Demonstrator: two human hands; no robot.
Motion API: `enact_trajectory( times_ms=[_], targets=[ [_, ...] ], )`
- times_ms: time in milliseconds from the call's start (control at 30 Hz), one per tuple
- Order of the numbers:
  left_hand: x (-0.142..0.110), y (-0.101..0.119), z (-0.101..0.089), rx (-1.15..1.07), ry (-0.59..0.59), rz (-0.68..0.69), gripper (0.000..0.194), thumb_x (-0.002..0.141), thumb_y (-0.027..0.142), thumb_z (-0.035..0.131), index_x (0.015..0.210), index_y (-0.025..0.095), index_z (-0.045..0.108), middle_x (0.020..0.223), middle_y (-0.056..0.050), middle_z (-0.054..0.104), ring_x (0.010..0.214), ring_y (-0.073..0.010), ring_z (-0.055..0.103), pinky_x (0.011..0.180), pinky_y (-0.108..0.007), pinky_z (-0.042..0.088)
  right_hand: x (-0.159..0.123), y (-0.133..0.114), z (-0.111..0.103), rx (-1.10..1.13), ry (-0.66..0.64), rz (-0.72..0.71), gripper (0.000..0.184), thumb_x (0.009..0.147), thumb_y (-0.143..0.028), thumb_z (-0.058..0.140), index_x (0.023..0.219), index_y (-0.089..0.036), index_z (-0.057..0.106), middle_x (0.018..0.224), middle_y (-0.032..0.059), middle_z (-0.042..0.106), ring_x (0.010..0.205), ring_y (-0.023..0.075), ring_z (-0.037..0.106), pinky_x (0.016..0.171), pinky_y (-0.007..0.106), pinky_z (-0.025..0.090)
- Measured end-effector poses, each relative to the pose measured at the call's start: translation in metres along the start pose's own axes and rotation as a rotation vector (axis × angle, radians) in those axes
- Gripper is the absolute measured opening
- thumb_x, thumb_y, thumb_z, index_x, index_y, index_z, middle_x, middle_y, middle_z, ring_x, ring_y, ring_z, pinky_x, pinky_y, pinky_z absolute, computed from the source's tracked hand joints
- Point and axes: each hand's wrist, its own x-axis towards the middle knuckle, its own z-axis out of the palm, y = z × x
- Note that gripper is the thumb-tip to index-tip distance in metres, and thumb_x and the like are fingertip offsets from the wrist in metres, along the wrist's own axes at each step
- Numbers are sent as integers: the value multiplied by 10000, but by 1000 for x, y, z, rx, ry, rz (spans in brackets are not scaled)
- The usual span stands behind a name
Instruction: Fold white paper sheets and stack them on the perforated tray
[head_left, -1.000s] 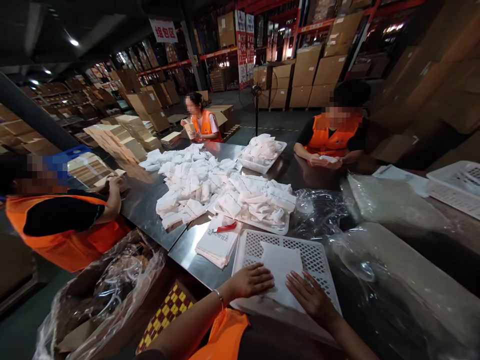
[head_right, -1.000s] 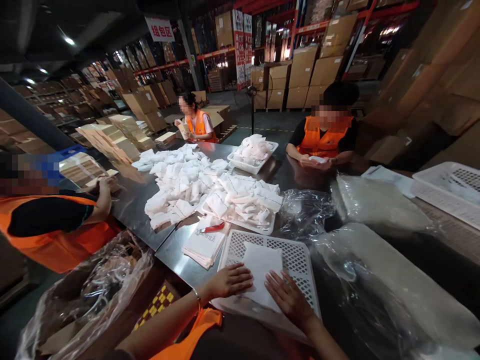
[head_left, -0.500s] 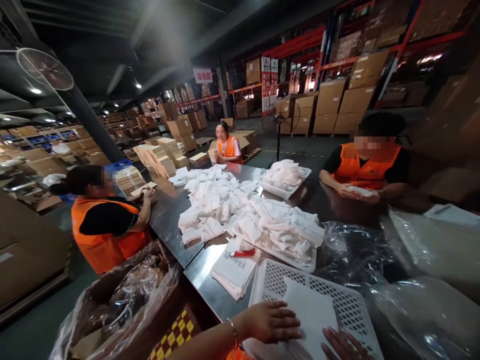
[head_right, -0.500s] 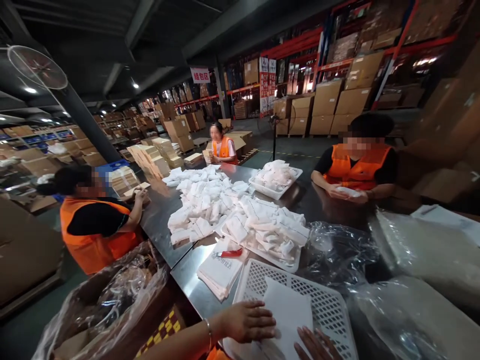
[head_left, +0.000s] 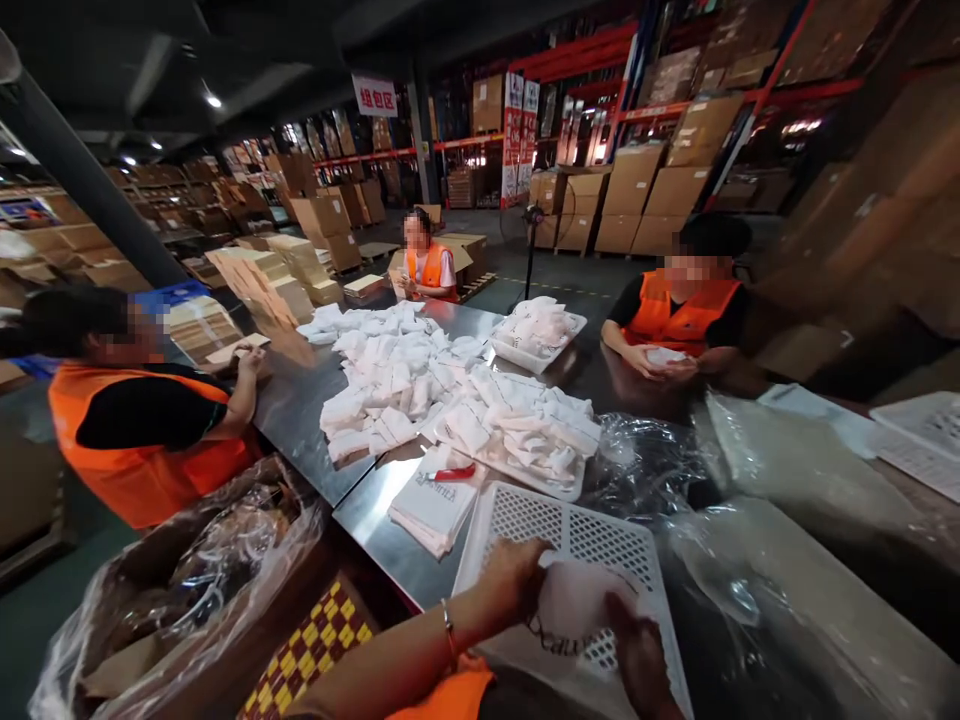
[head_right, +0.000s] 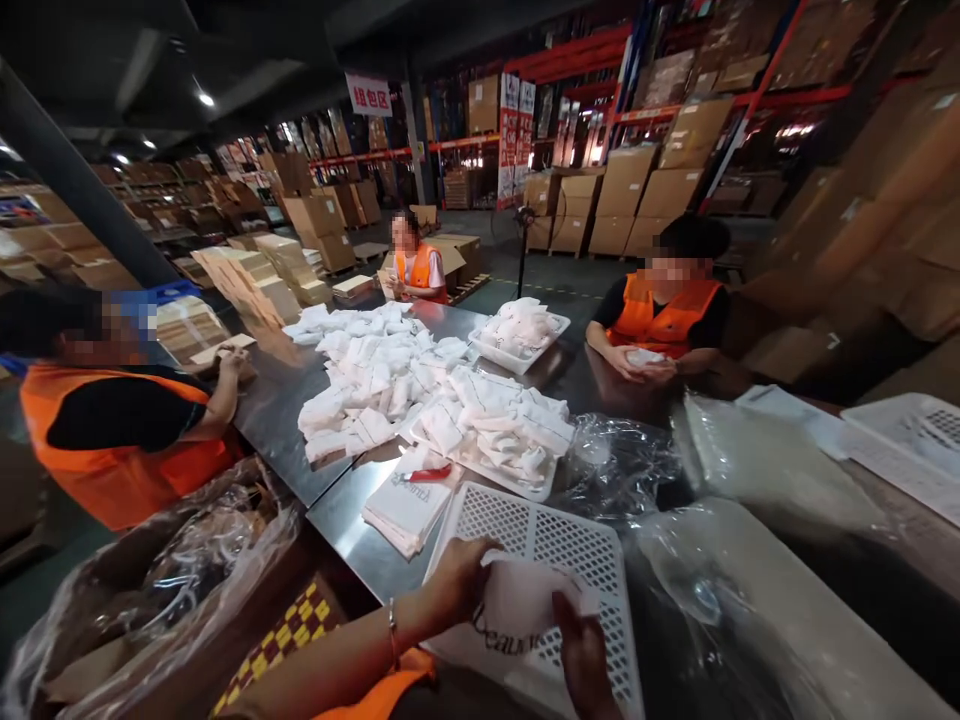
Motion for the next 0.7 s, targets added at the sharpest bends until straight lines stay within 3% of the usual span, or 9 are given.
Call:
enact_trajectory(
  times_ms=[133, 200, 300, 367, 433, 500, 567, 633, 700],
  targets=[
    [4, 22, -18, -81, 36, -141, 314, 904, 171, 336, 1094, 196, 585, 837, -74, 691, 730, -215, 651, 666, -315, 520, -1, -35, 8, 209, 76, 44, 515, 751, -702, 554, 767, -201, 677, 715, 77, 709, 645, 270, 665, 546, 367, 576],
    [8, 18, -16, -89, 28, -146, 305, 911, 182, 336, 1092, 179, 581, 846, -90, 687, 732, -220, 648, 681, -331, 523, 3, -50, 9, 210, 113, 67, 535, 715, -715, 583, 752, -189, 671, 711, 85, 709, 644, 270, 663, 551, 365, 571],
    [12, -3, -8, -62, 22, -71, 278, 889, 171, 375, 1058, 148, 594, 832, -97, 691, 739, -220, 654, 692, -339, 526, 18, -56, 3, 49, 91, -2, 571, 772, -722, 500, 655, -184, 651, 603, 88, 667, 590, 258, 647, 516, 354, 541],
    [10, -20, 0, -80, -41, 82, 265, 875, 155, 393, 1028, 150, 610, 863, -87, 707, 787, -204, 667, 730, -321, 530, 29, -45, -5, -17, 53, -140, 556, 825, -689, 452, 701, -194, 672, 726, 102, 707, 736, 273, 682, 611, 364, 567],
    [0, -37, 11, -119, -158, 229, 277, 887, 135, 381, 1022, 165, 621, 955, -72, 720, 863, -175, 674, 790, -294, 527, 36, -26, -14, -59, -22, -391, 468, 868, -613, 453, 799, -219, 696, 933, 91, 731, 975, 282, 668, 781, 403, 574],
    [-17, -49, 22, -155, -257, 274, 310, 881, 97, 368, 1036, 171, 627, 1032, -65, 719, 923, -159, 674, 835, -281, 521, 35, -4, -22, -157, -84, -688, 323, 916, -463, 457, 864, -253, 696, 1003, 42, 729, 1058, 248, 646, 857, 416, 559],
    [-36, -56, 33, -197, -293, 206, 344, 839, 59, 388, 1059, 166, 631, 1045, -69, 719, 954, -167, 675, 859, -291, 521, 29, 15, -28, -287, -72, -872, 258, 936, -262, 426, 980, -272, 680, 1016, 6, 728, 1036, 202, 657, 852, 384, 560],
    [-52, -59, 41, -257, -284, 96, 368, 802, 50, 422, 1086, 158, 632, 1032, -80, 721, 962, -184, 677, 860, -305, 524, 17, 28, -31, -388, -8, -917, 368, 915, -131, 385, 1153, -274, 626, 1095, 12, 707, 1056, 176, 647, 870, 352, 549],
    [-60, -57, 44, -309, -232, -11, 359, 805, 66, 446, 1096, 157, 635, 1019, -88, 722, 949, -196, 679, 848, -310, 527, 6, 33, -32, -452, 33, -916, 465, 899, -109, 381, 1315, -256, 527, 1193, 50, 666, 1130, 188, 610, 916, 357, 528]
  ],
)
